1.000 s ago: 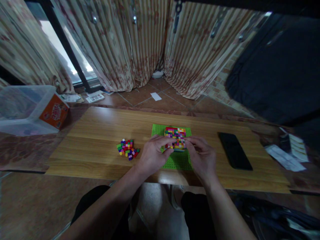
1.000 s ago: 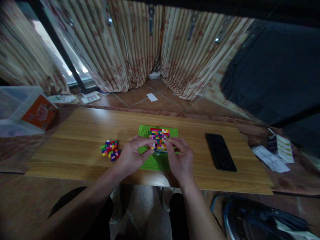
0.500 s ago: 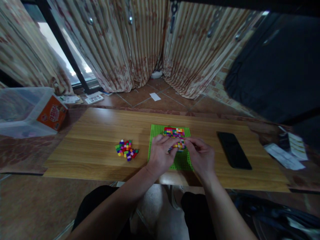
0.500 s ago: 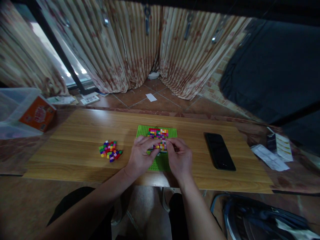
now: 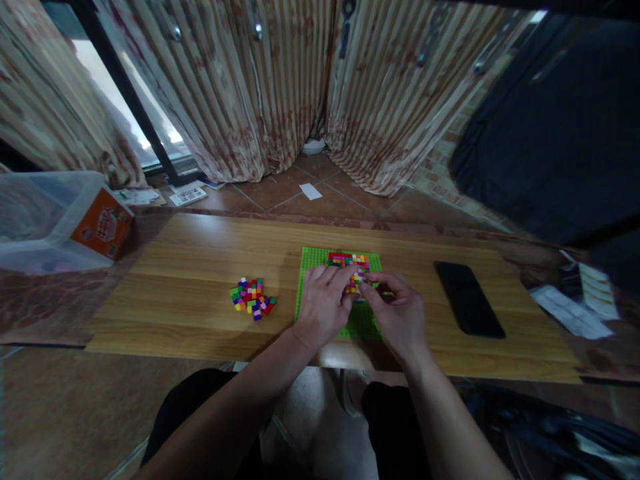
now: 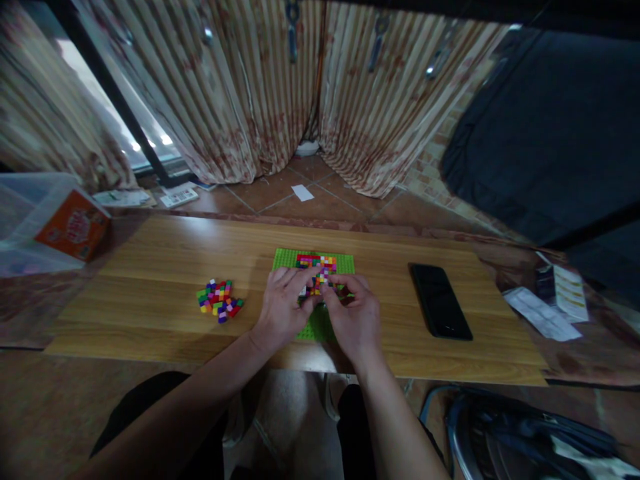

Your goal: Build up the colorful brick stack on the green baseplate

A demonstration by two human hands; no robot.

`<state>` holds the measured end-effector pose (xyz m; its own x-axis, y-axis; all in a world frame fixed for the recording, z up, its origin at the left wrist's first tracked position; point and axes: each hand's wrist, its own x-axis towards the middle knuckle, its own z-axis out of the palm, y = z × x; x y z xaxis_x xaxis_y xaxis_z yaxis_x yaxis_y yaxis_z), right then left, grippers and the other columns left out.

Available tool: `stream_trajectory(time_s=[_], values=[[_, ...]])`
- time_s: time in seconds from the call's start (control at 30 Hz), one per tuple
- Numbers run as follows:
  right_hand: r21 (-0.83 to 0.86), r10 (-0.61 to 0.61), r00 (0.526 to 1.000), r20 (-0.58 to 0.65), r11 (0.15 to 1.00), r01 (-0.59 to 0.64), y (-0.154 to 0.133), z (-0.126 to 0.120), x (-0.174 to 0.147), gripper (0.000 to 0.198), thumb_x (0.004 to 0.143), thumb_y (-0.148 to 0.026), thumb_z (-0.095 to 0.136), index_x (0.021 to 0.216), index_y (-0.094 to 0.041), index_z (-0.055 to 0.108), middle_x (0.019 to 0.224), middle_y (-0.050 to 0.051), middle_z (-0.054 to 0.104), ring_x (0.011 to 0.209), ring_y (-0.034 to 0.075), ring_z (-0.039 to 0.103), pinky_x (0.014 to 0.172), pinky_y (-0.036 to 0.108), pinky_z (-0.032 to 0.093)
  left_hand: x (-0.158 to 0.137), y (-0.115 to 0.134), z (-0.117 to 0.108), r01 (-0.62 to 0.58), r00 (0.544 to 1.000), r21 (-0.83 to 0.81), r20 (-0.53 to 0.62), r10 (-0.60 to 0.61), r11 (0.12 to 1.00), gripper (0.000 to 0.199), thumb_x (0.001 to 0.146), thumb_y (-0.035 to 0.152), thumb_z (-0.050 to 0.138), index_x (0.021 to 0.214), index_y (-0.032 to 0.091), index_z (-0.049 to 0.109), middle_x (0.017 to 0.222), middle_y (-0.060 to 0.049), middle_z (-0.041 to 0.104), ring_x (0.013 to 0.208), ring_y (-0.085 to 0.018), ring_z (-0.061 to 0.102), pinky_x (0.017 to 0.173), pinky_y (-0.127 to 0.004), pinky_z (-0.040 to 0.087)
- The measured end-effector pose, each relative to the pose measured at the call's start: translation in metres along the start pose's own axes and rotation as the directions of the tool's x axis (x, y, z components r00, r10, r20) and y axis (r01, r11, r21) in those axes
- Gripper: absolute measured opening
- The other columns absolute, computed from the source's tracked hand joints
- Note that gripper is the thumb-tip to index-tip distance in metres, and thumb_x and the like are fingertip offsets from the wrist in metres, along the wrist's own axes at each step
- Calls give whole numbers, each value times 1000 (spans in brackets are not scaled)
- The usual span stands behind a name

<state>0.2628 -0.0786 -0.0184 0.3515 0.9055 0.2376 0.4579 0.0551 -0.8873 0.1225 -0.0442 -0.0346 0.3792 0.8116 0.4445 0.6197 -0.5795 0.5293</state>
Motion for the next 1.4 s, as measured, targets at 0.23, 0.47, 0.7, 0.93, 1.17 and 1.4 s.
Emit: stream_trajectory(time_s=[0.23,0.47,0.7,0.93,1.17,1.4], values=[[-73,60,997,-52,995,-63,-1,7,1,22,73,-38,69,83,-18,67,75,1,61,59,13,52,57,27,41,0,2,1,8,1000,-17,-23,-9,1000,53,81,17,62,134,19,51,110,-8,64,101,-25,53,88,-40,42],[-103,35,998,-49,994,-40,1,7,1,22,73,-38,68,83,-18,67,79,3,63,61,14,53,57,28,42,1,2,1,-2,1000,-37,-22,1,999,54,82,18,62,134,18,49,113,-9,63,101,-25,53,91,-41,42],[-162,34,999,-27,986,-38,2,5,1,30,75,-45,67,86,-18,68,83,4,64,63,15,56,59,29,43,0,2,3,26,1000,-30,-1,-26,999,53,83,21,60,135,20,48,115,-8,62,104,-25,53,93,-40,43],[-222,46,999,4,974,-44,5,3,1,32,76,-48,66,89,-19,69,87,5,64,65,16,57,60,31,44,0,2,2,35,999,-57,29,-34,998,55,83,22,59,136,18,46,118,-9,59,109,-25,52,96,-41,43],[-284,-8,1000,9,959,10,1,2,2,36,76,-53,64,85,-19,69,81,5,61,66,17,57,60,30,42,1,6,-1,37,998,-69,47,-34,997,56,82,19,57,136,16,45,114,-10,58,107,-25,52,94,-41,45],[-276,-27,1000,17,961,30,1,1,2,35,77,-53,63,81,-19,68,80,5,61,64,16,55,59,30,42,-3,5,-6,-20,998,-70,55,24,997,58,79,15,53,137,16,45,112,-10,59,105,-26,53,93,-43,44]])
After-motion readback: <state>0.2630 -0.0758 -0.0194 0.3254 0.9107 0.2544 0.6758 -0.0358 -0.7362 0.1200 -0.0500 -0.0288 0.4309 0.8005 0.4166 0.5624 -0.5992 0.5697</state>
